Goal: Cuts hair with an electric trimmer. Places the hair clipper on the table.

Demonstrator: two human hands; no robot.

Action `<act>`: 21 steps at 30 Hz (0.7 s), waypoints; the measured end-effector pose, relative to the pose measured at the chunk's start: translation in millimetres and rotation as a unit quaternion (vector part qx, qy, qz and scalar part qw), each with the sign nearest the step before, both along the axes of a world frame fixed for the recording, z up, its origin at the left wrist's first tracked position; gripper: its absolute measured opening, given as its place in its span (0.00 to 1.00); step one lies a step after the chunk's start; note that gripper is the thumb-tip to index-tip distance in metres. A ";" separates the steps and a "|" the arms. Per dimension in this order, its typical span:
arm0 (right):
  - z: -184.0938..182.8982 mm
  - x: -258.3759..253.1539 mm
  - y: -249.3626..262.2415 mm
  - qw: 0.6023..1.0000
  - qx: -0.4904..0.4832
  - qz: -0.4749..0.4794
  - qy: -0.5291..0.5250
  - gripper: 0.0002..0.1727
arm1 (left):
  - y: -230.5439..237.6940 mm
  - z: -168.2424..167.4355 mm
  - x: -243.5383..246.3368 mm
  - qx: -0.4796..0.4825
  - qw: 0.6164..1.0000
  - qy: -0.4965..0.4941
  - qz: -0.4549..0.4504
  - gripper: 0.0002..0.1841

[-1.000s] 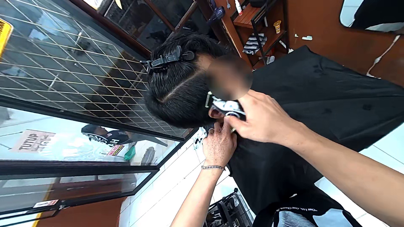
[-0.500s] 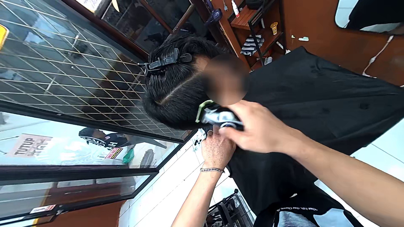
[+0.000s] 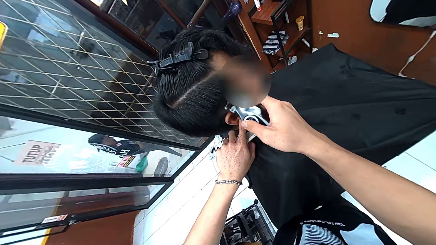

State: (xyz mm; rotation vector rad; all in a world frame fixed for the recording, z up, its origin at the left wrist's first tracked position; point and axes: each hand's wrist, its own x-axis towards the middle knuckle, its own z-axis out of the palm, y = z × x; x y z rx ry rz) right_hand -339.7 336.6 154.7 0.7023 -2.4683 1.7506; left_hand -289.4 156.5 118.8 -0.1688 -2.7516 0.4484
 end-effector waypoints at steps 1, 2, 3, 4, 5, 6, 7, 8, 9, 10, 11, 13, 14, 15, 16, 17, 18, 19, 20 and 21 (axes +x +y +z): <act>-0.4 1.3 -1.5 0.999 -0.023 0.019 0.027 0.24 | 0.1 0.3 0.4 0.001 1.000 -0.003 -0.002 0.22; -1.4 1.8 -0.6 0.996 -0.045 0.051 0.050 0.25 | 0.0 0.4 0.7 0.001 1.000 -0.001 -0.007 0.19; -3.6 1.3 2.6 0.991 -0.074 0.088 0.061 0.24 | -0.2 0.7 1.4 -0.001 1.000 0.003 -0.014 0.19; -7.7 0.6 7.1 0.983 -0.128 0.121 0.058 0.22 | -0.6 1.3 2.9 0.002 1.000 0.012 -0.024 0.19; -13.0 0.6 12.5 0.966 -0.209 0.148 0.033 0.20 | -0.9 3.2 5.6 0.011 0.999 0.019 -0.035 0.20; -17.7 1.2 18.7 0.936 -0.310 0.167 -0.013 0.19 | -0.4 7.2 9.8 0.023 0.999 0.020 -0.042 0.27; -20.4 2.0 25.7 0.896 -0.399 0.174 -0.084 0.21 | -1.1 13.1 15.1 0.027 0.998 0.023 -0.047 0.36; -22.7 1.0 32.8 0.861 -0.456 0.170 -0.146 0.24 | -3.8 20.9 21.1 0.024 0.998 0.030 -0.050 0.40; -25.7 -1.0 38.1 0.840 -0.487 0.151 -0.187 0.27 | -8.2 29.1 27.3 0.020 0.998 0.038 -0.055 0.41; -29.5 -2.2 40.0 0.836 -0.500 0.115 -0.197 0.26 | -14.1 36.2 32.2 0.011 0.997 0.041 -0.058 0.41; -34.0 -2.6 38.9 0.848 -0.493 0.079 -0.179 0.22 | -21.0 41.2 34.8 -0.004 0.997 0.041 -0.058 0.39; -40.8 -0.9 28.7 0.883 -0.455 0.019 -0.114 0.29 | -34.0 45.0 35.6 -0.043 0.998 0.030 -0.041 0.37; -42.3 2.8 22.3 0.901 -0.422 0.005 -0.099 0.32 | -39.2 45.1 35.5 -0.060 0.997 0.020 -0.033 0.36; -42.3 7.2 16.9 0.914 -0.393 0.013 -0.097 0.30 | -43.1 45.3 34.7 -0.072 0.997 0.016 -0.032 0.35; -41.3 11.4 13.0 0.923 -0.368 0.045 -0.106 0.24 | -45.2 45.4 34.0 -0.080 0.996 0.016 -0.036 0.34; -39.2 15.3 10.3 0.928 -0.341 0.086 -0.123 0.20 | -45.9 46.0 33.9 -0.085 0.995 0.021 -0.045 0.33; -36.7 17.6 7.3 0.934 -0.310 0.112 -0.135 0.19 | -45.3 47.2 34.2 -0.087 0.994 0.029 -0.055 0.32; -35.8 15.4 6.6 0.942 -0.274 0.140 -0.136 0.20 | -43.2 48.4 33.6 -0.088 0.993 0.037 -0.066 0.30; -35.2 10.7 8.3 0.945 -0.241 0.174 -0.137 0.19 | -40.2 49.3 32.3 -0.087 0.993 0.043 -0.071 0.28; -34.4 5.5 10.0 0.940 -0.222 0.210 -0.152 0.19 | -38.2 50.5 31.5 -0.089 0.993 0.043 -0.070 0.27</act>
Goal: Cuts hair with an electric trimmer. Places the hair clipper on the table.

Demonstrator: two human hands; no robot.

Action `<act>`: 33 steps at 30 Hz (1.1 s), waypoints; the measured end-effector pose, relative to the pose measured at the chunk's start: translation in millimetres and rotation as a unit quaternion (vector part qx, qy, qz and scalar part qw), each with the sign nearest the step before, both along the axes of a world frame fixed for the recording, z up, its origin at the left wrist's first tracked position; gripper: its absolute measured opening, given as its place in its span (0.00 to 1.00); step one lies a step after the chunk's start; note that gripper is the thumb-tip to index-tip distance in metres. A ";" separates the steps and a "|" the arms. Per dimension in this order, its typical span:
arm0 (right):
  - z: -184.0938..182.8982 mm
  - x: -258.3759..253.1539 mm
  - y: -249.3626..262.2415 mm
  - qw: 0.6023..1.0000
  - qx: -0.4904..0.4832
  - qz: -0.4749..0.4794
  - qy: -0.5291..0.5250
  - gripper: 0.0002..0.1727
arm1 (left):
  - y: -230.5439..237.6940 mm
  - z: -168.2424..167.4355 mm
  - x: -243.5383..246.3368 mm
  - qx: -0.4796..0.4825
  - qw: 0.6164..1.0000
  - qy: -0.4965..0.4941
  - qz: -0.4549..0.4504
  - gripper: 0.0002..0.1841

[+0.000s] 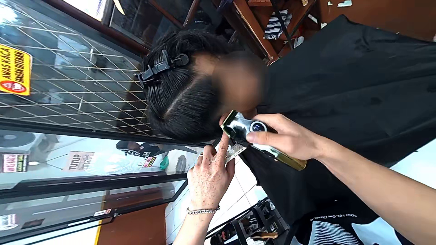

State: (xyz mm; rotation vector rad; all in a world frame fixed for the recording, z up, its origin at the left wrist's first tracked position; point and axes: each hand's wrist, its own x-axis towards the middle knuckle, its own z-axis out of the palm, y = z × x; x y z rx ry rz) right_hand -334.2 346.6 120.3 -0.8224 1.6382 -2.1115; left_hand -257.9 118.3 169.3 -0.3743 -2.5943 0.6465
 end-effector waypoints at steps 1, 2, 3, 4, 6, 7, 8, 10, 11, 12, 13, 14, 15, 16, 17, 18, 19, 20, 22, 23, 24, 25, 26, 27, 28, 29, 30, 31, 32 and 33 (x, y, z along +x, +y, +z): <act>1.9 -3.7 -0.4 0.999 0.003 0.029 -0.016 0.18 | 0.7 1.2 -0.9 -0.004 1.000 -0.003 0.009 0.26; 5.5 -6.6 -1.7 0.999 0.007 0.046 -0.029 0.17 | 0.6 1.9 -2.3 -0.008 1.000 -0.005 0.019 0.26; 9.5 -9.3 -3.0 0.998 0.017 0.050 -0.033 0.16 | -0.1 2.1 -3.0 -0.012 0.999 -0.008 0.029 0.26; 13.5 -11.6 -4.1 0.998 0.034 0.051 -0.030 0.16 | -0.7 1.5 -3.2 -0.013 0.999 -0.008 0.035 0.26; 20.7 -16.8 -6.9 0.996 0.060 0.055 -0.023 0.17 | -2.1 -0.5 -3.6 -0.013 0.999 -0.005 0.039 0.24; 23.1 -18.8 -9.2 0.996 0.071 0.055 -0.021 0.19 | -2.8 -1.4 -3.3 -0.012 0.999 -0.006 0.041 0.24; 24.5 -20.1 -11.5 0.995 0.077 0.053 -0.020 0.20 | -3.1 -2.0 -3.2 -0.012 0.999 -0.010 0.045 0.23; 26.9 -23.3 -13.5 0.995 0.092 0.044 -0.024 0.21 | -2.8 -3.4 -4.8 -0.012 0.999 -0.009 0.049 0.24; 27.6 -23.9 -14.4 0.994 0.097 0.035 -0.022 0.21 | -2.6 -3.8 -5.3 -0.011 0.999 -0.008 0.050 0.24; 27.9 -24.1 -15.1 0.995 0.099 0.026 -0.011 0.21 | -2.6 -4.3 -5.5 -0.010 0.999 -0.008 0.050 0.24; 27.7 -23.6 -15.2 0.995 0.101 0.019 0.015 0.19 | -2.7 -5.0 -5.5 -0.008 0.999 -0.008 0.048 0.22; 26.2 -22.2 -14.8 0.994 0.094 0.018 0.047 0.18 | -3.2 -5.5 -5.5 -0.006 0.999 -0.007 0.047 0.20; 24.6 -20.3 -12.8 0.994 0.084 0.029 0.071 0.17 | -3.6 -5.7 -5.3 -0.006 0.999 -0.007 0.047 0.18; 22.4 -17.5 -10.2 0.993 0.079 0.036 0.084 0.16 | -3.7 -5.8 -5.7 -0.003 0.999 -0.007 0.044 0.18; 19.7 -13.2 -9.4 0.994 0.077 0.023 0.081 0.15 | -3.7 -6.0 -6.5 0.000 0.999 -0.007 0.043 0.18; 17.0 -8.9 -10.4 0.994 0.086 -0.008 0.068 0.16 | -4.2 -6.3 -6.7 0.002 0.999 -0.009 0.045 0.20; 14.2 -6.4 -12.1 0.992 0.107 -0.038 0.059 0.19 | -5.1 -6.7 -6.3 0.001 0.999 -0.010 0.047 0.24; 12.4 -5.6 -14.0 0.988 0.132 -0.064 0.055 0.22 | -5.2 -6.8 -6.4 -0.001 0.999 -0.012 0.053 0.28; 11.8 -6.1 -18.0 0.979 0.169 -0.098 0.058 0.25 | -4.6 -6.6 -7.2 -0.004 0.998 -0.016 0.060 0.31; 13.5 -5.6 -19.0 0.976 0.184 -0.100 0.059 0.26 | -4.5 -7.0 -7.5 -0.003 0.998 -0.016 0.057 0.31; 16.9 -5.6 -18.6 0.974 0.197 -0.090 0.058 0.27 | -4.4 -7.4 -7.7 -0.001 0.998 -0.014 0.054 0.30; 20.5 -6.7 -17.6 0.975 0.202 -0.073 0.057 0.29 | -4.6 -7.6 -7.7 0.001 0.999 -0.011 0.049 0.29; 23.3 -9.1 -16.4 0.977 0.200 -0.049 0.055 0.28 | -4.8 -7.5 -7.5 0.002 0.999 -0.010 0.048 0.29; 24.3 -12.8 -15.8 0.980 0.194 -0.023 0.048 0.25 | -4.9 -7.3 -7.1 0.001 0.999 -0.013 0.052 0.30; 24.7 -16.5 -15.7 0.982 0.185 -0.005 0.039 0.22 | -5.0 -7.2 -6.9 0.001 0.998 -0.016 0.053 0.30; 24.8 -19.1 -15.5 0.984 0.177 0.003 0.034 0.19 | -4.9 -7.3 -6.9 0.001 0.999 -0.018 0.051 0.30; 25.6 -21.1 -15.0 0.985 0.169 0.008 0.032 0.19 | -4.8 -7.7 -7.2 0.001 0.999 -0.019 0.051 0.29; 26.7 -22.0 -15.0 0.987 0.160 0.009 0.031 0.18 | -4.8 -7.8 -6.9 0.002 0.999 -0.019 0.050 0.28; 28.1 -21.7 -15.6 0.988 0.151 0.008 0.033 0.18 | -4.8 -7.8 -6.6 0.004 0.999 -0.019 0.050 0.27; 30.1 -21.0 -16.2 0.989 0.141 0.006 0.038 0.18 | -4.6 -8.1 -6.8 0.008 0.999 -0.017 0.047 0.26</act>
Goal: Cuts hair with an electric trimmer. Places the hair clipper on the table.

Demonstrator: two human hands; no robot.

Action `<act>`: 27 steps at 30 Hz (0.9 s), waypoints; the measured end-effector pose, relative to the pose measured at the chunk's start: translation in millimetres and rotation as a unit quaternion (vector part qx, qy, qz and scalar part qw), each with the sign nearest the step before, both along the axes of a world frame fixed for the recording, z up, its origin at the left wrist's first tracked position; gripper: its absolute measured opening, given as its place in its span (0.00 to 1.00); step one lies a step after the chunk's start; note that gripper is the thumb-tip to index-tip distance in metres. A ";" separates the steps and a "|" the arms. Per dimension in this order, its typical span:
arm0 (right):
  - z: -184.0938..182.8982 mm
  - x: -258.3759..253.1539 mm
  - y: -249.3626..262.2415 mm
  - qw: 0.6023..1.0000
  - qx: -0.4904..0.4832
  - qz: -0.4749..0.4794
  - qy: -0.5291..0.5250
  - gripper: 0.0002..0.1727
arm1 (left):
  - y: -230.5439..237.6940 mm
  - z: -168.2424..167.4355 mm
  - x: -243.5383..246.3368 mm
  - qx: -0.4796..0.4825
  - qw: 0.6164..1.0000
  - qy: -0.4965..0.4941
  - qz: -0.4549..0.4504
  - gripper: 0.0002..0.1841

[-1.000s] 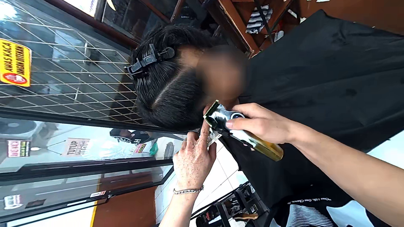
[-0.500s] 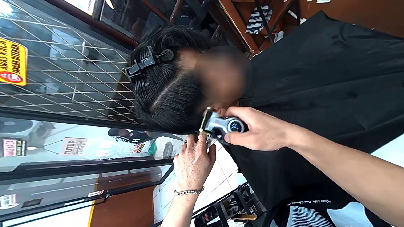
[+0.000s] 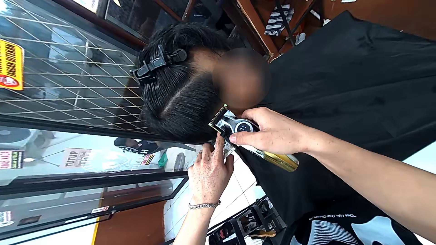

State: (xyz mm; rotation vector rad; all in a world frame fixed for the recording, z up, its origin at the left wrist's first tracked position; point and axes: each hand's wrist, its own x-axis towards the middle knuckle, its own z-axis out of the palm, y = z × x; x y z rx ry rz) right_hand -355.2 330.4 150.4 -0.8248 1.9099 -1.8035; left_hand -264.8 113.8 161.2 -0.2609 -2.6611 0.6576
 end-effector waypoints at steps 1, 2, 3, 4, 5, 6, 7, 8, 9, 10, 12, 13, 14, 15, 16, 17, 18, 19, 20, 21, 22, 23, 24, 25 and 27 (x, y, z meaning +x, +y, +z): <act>2.2 0.9 -0.4 1.000 -0.009 0.001 0.007 0.18 | 0.3 -0.8 -0.2 0.002 1.000 0.002 -0.002 0.23; 4.0 2.4 -0.6 1.000 -0.013 0.004 0.014 0.19 | 0.8 -1.6 -0.2 0.004 1.000 0.003 -0.003 0.22; 4.7 3.6 -0.4 1.000 -0.013 0.006 0.022 0.20 | 1.1 -1.9 -0.3 0.005 1.000 0.004 -0.004 0.21; 3.7 4.2 -0.2 1.000 -0.007 0.007 0.024 0.19 | 1.1 -1.9 -0.4 0.004 1.000 0.005 -0.003 0.20; 1.1 4.3 0.0 1.000 -0.001 0.007 0.016 0.19 | 0.8 -1.8 -0.2 0.003 1.000 0.004 -0.001 0.22; -1.8 3.9 0.2 1.000 0.006 0.008 0.005 0.18 | 0.7 -2.0 -0.3 0.003 1.000 0.002 0.002 0.24; -3.8 3.4 0.2 1.000 0.013 0.008 -0.003 0.18 | 0.5 -2.2 -0.2 0.004 1.000 0.001 0.004 0.26; -4.5 3.1 -0.8 1.000 0.012 0.007 -0.008 0.18 | 0.2 -2.1 -0.1 0.003 1.000 0.001 0.004 0.27; -3.6 3.2 -2.5 1.000 0.007 0.006 -0.011 0.19 | 0.2 -2.0 0.1 0.002 1.000 0.001 0.004 0.25; -1.6 4.1 -4.1 1.000 -0.002 0.002 -0.009 0.20 | 0.4 -2.1 0.1 0.002 1.000 0.002 0.004 0.23; 2.0 6.8 -4.7 1.000 -0.020 -0.003 0.006 0.21 | 1.6 -2.7 -0.2 0.007 1.000 0.004 0.001 0.19; 2.1 7.6 -4.3 1.000 -0.022 -0.005 0.013 0.21 | 2.0 -2.9 -0.1 0.007 1.000 0.006 0.002 0.19; 0.1 6.6 -3.8 1.000 -0.016 -0.001 0.013 0.20 | 2.0 -2.5 0.1 0.006 1.000 0.004 0.005 0.20; -2.5 4.7 -3.0 1.000 -0.006 0.003 0.005 0.20 | 2.0 -2.2 0.2 0.004 1.000 0.002 0.009 0.22; -4.8 3.2 -2.3 1.000 0.004 0.005 -0.004 0.20 | 2.2 -2.3 0.2 0.004 1.000 0.000 0.011 0.25; -5.5 2.3 -2.2 1.000 0.006 0.004 -0.010 0.19 | 2.5 -2.6 -0.2 0.005 1.000 -0.001 0.011 0.26; -4.6 2.0 -3.0 1.000 0.000 0.001 -0.011 0.20 | 2.5 -3.0 -0.6 0.004 1.000 0.000 0.009 0.26; -2.3 2.8 -4.2 1.000 -0.009 -0.001 -0.007 0.20 | 2.6 -3.2 -0.2 0.005 1.000 -0.001 0.008 0.24; 0.4 3.9 -4.9 1.000 -0.018 0.000 -0.002 0.20 | 2.4 -3.5 0.2 0.006 1.000 0.000 0.005 0.22; 2.0 4.4 -4.6 1.000 -0.023 0.001 0.004 0.20 | 1.9 -3.6 0.1 0.006 1.000 0.003 0.000 0.21; 1.6 3.9 -3.7 1.000 -0.020 0.002 0.007 0.20 | 1.6 -3.4 -0.2 0.005 1.000 0.004 -0.001 0.21; -0.6 3.3 -3.0 1.000 -0.011 0.003 0.001 0.20 | 1.5 -3.2 -0.1 0.004 1.000 0.003 0.002 0.23; -2.7 2.6 -2.6 1.000 -0.002 0.004 -0.007 0.19 | 1.8 -3.2 0.0 0.003 1.000 0.003 0.005 0.24; -3.4 2.1 -3.1 1.000 0.000 0.002 -0.010 0.20 | 2.1 -3.4 0.1 0.003 1.000 0.004 0.006 0.25; 0.3 2.4 -5.5 1.000 -0.017 -0.006 0.000 0.21 | 2.7 -3.8 0.1 0.006 1.000 0.005 0.002 0.23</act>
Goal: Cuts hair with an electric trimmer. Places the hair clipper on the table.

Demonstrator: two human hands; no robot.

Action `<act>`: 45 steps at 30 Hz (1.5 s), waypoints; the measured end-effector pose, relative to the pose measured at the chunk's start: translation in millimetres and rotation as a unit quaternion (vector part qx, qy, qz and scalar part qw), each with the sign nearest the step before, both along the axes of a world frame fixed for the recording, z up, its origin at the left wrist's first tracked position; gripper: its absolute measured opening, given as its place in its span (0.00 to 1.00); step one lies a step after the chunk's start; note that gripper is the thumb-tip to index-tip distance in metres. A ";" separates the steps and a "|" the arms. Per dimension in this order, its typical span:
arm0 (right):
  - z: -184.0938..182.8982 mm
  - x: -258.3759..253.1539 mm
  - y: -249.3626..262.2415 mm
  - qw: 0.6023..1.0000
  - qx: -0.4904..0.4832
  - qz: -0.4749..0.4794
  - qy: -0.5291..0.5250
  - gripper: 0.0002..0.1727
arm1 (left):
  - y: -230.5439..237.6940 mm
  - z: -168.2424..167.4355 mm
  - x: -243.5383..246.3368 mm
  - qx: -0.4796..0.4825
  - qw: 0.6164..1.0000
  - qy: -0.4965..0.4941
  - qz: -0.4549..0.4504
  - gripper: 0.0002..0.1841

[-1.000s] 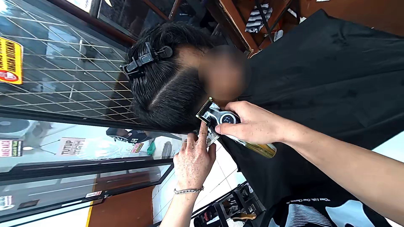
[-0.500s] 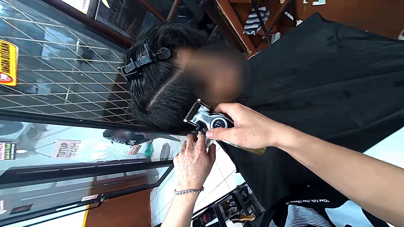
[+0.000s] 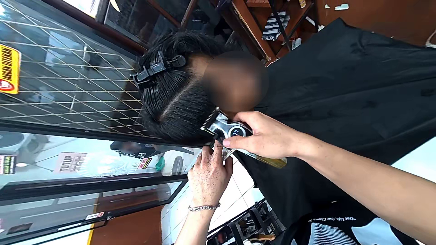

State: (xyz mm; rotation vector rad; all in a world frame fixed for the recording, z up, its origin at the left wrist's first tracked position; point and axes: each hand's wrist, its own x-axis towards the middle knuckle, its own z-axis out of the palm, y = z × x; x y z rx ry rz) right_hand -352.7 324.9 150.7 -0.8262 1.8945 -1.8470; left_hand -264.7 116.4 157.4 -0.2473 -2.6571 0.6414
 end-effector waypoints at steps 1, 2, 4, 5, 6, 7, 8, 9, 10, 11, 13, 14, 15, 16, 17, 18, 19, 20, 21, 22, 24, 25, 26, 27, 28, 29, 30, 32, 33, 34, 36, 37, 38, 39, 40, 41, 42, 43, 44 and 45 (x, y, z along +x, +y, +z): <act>2.0 0.7 -0.4 1.000 -0.009 -0.003 0.008 0.21 | 0.4 0.0 0.0 0.002 1.000 0.000 0.000 0.22; 2.5 1.3 0.9 1.000 -0.007 -0.002 0.009 0.21 | 0.7 -0.2 -0.3 0.002 1.000 0.001 -0.001 0.22; -2.0 3.3 3.6 1.000 0.013 -0.006 -0.002 0.20 | 1.0 -0.5 -0.5 0.001 1.000 0.003 0.001 0.25; -2.7 4.9 3.4 1.000 0.019 -0.011 -0.007 0.19 | 0.7 -0.3 -0.4 -0.001 1.000 0.004 0.003 0.26; -0.8 7.4 1.9 1.000 0.012 -0.020 -0.009 0.19 | 0.3 -0.3 0.0 0.000 1.000 0.003 0.004 0.26; 2.5 9.1 -0.1 1.000 -0.001 -0.025 -0.005 0.19 | -0.1 -0.8 0.1 -0.001 1.000 0.004 0.004 0.24; 7.1 10.2 -0.9 1.000 -0.015 -0.024 0.001 0.19 | -0.1 -1.0 0.2 -0.001 1.000 0.004 0.002 0.23; 10.8 10.6 0.2 1.000 -0.018 -0.015 0.004 0.19 | -0.3 -0.6 0.6 -0.003 1.000 0.002 0.001 0.22; 9.9 10.4 1.2 1.000 -0.014 -0.009 0.006 0.19 | -0.5 0.0 0.8 -0.004 1.000 0.000 0.000 0.22; 4.8 9.2 1.8 1.000 -0.006 -0.005 0.006 0.18 | -0.8 0.1 0.5 -0.005 1.000 0.000 0.000 0.22; -2.2 6.9 1.2 1.000 0.013 0.000 -0.006 0.19 | -1.1 -0.3 0.4 -0.003 1.000 0.002 0.002 0.25; 0.1 7.7 -0.1 1.000 0.010 -0.001 -0.009 0.19 | -1.6 -1.2 0.5 -0.003 1.000 0.002 0.003 0.24; 5.7 8.8 -1.0 1.000 0.002 -0.003 -0.008 0.20 | -1.9 -2.1 0.7 -0.003 1.000 0.000 0.003 0.22; 10.6 9.5 -1.7 1.000 -0.008 -0.004 0.000 0.20 | -2.1 -2.7 0.7 -0.003 1.000 -0.001 -0.001 0.20; 12.6 9.2 -1.4 1.000 -0.010 -0.001 0.010 0.20 | -2.2 -2.8 0.5 -0.005 1.000 -0.001 -0.003 0.19; 9.5 8.1 -0.9 1.000 -0.010 0.001 0.016 0.19 | -1.9 -2.4 0.1 -0.005 1.000 0.001 -0.004 0.19; 3.4 6.7 0.0 1.000 -0.008 0.004 0.014 0.17 | -1.5 -2.1 -0.4 -0.002 1.000 0.004 -0.006 0.20; -2.5 5.4 1.3 1.000 0.001 0.007 0.004 0.16 | -1.4 -1.9 -0.6 0.001 1.000 0.003 -0.006 0.23; -5.8 4.7 2.4 1.000 0.012 0.010 -0.007 0.17 | -1.2 -1.8 -0.5 0.002 1.000 0.000 -0.004 0.25; -5.4 5.0 3.0 1.000 0.013 0.010 -0.016 0.18 | -1.3 -1.9 -0.3 0.002 1.000 -0.002 -0.002 0.26; 3.6 6.6 2.4 1.000 0.004 0.003 -0.017 0.19 | -2.1 -1.9 -0.1 0.000 1.000 0.002 -0.003 0.23; 7.4 7.7 1.0 1.000 -0.005 -0.006 -0.005 0.19 | -2.2 -2.0 -0.3 -0.002 1.000 0.003 -0.004 0.21; 9.1 8.4 0.3 1.000 -0.013 -0.010 0.009 0.19 | -2.3 -2.6 -0.5 -0.002 1.000 0.004 -0.004 0.20; 8.8 8.6 1.1 1.000 -0.014 -0.007 0.021 0.20 | -2.0 -2.9 -0.5 -0.001 1.000 0.004 -0.005 0.20; 6.5 8.2 2.6 1.000 -0.009 -0.004 0.027 0.19 | -1.5 -2.8 -0.5 0.001 1.000 0.002 -0.005 0.20; 2.2 6.9 4.1 1.000 -0.003 -0.001 0.024 0.19 | -1.0 -2.4 -0.9 0.001 1.000 0.000 -0.004 0.22; -2.1 5.2 5.3 1.000 0.006 0.001 0.012 0.19 | -1.0 -1.8 -0.7 -0.002 1.000 -0.003 0.000 0.24; -7.5 -0.5 7.1 1.000 0.017 0.008 -0.018 0.20 | -0.9 -1.1 -0.6 -0.007 1.000 -0.008 0.008 0.29; -6.3 -3.4 8.1 0.999 0.014 0.012 -0.030 0.21 | -0.6 -0.9 -0.8 -0.008 1.000 -0.010 0.009 0.29; -3.4 -4.6 7.8 0.999 0.006 0.009 -0.033 0.21 | -0.6 -0.7 -1.0 -0.011 1.000 -0.008 0.009 0.29; 2.2 -3.2 6.8 1.000 -0.013 0.004 -0.020 0.20 | -0.4 -1.1 -0.9 -0.012 1.000 -0.005 0.006 0.27; 3.1 -2.8 7.9 1.000 -0.015 0.008 -0.010 0.20 | 0.0 -1.1 -0.6 -0.010 1.000 -0.006 0.006 0.26; 0.7 -3.8 8.9 1.000 -0.010 0.012 -0.003 0.19 | 0.2 -0.6 -0.5 -0.011 1.000 -0.007 0.008 0.26; -3.1 -6.0 10.3 1.000 0.000 0.021 -0.009 0.19 | 0.5 0.0 0.1 -0.011 1.000 -0.010 0.011 0.28; -6.2 -7.5 11.5 0.999 0.003 0.027 -0.023 0.19 | 0.6 0.5 0.6 -0.011 1.000 -0.012 0.013 0.30; -7.2 -8.1 12.4 0.999 -0.004 0.029 -0.036 0.18 | 0.8 0.4 0.6 -0.011 1.000 -0.011 0.013 0.30; -6.4 -8.0 12.0 0.999 -0.021 0.026 -0.042 0.18 | 0.9 -0.3 0.2 -0.012 1.000 -0.008 0.011 0.30; -4.2 -7.5 10.6 0.998 -0.040 0.021 -0.039 0.17 | 1.2 -0.6 0.3 -0.012 1.000 -0.007 0.008 0.28; -1.9 -6.9 9.2 0.998 -0.053 0.020 -0.030 0.18 | 1.3 -0.2 0.7 -0.011 1.000 -0.008 0.007 0.28; -1.1 -6.9 8.8 0.998 -0.055 0.022 -0.019 0.19 | 1.4 0.3 0.8 -0.011 1.000 -0.008 0.006 0.27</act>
